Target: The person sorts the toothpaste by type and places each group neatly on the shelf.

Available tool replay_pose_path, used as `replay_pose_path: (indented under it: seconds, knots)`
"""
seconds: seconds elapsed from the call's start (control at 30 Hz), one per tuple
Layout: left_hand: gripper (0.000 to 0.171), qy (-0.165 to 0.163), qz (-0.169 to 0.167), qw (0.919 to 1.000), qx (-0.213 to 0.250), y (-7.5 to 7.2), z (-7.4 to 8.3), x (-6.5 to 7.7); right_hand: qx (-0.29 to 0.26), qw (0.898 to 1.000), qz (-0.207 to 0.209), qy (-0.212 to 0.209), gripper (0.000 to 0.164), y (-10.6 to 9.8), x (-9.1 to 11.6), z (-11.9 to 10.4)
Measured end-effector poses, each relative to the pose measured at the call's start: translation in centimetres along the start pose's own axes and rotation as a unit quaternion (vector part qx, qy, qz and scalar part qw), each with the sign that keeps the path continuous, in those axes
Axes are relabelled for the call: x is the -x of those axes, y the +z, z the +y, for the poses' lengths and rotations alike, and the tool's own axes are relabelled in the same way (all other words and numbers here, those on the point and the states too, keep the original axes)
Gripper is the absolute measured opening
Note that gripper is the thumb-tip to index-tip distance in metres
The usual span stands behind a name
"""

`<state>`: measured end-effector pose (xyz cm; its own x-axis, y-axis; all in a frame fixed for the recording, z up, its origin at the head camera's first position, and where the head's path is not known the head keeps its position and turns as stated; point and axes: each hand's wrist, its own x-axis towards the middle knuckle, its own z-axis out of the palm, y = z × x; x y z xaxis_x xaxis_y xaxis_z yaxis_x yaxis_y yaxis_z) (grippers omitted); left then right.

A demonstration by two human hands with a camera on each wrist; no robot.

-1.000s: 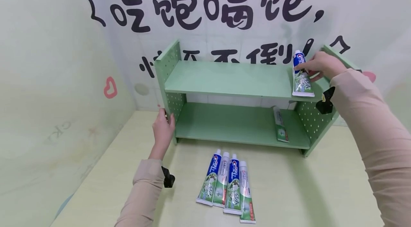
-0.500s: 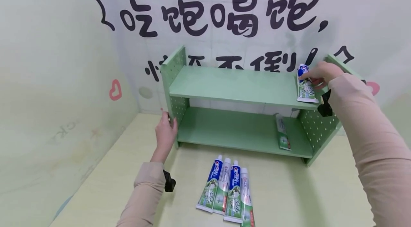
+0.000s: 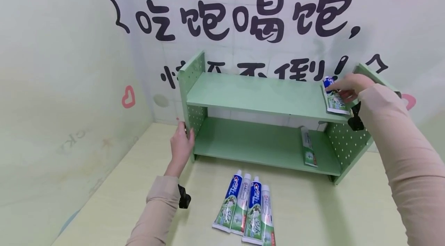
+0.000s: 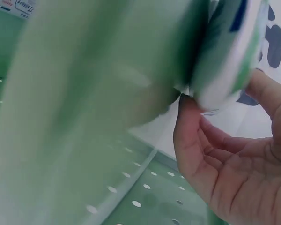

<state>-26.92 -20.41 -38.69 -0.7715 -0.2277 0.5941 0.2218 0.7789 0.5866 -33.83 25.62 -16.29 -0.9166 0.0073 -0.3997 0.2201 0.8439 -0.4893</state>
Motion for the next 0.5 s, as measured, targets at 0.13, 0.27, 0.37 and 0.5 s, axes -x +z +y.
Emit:
replay_pose_path:
  seconds: [0.13, 0.27, 0.37, 0.5]
  knots:
    - [0.022, -0.001, 0.0, 1.0, 0.001, -0.1, 0.1, -0.2, 0.013, 1.0, 0.014, -0.012, 0.048, -0.1, 0.4, -0.4]
    - [0.023, -0.004, 0.003, 1.0, 0.005, -0.1, 0.3, -0.5, 0.011, 0.999, 0.033, -0.021, 0.047, -0.1, 0.9, -1.0]
    - [0.023, -0.005, 0.0, 1.0, 0.004, -0.1, 0.4, -0.5, 0.006, 0.999, 0.043, -0.023, 0.044, 0.0, 1.2, -1.0]
    - [0.024, -0.004, -0.007, 1.0, 0.002, 0.1, 0.4, -0.2, 0.003, 0.998, 0.048, -0.03, 0.041, 0.2, 1.6, -0.8]
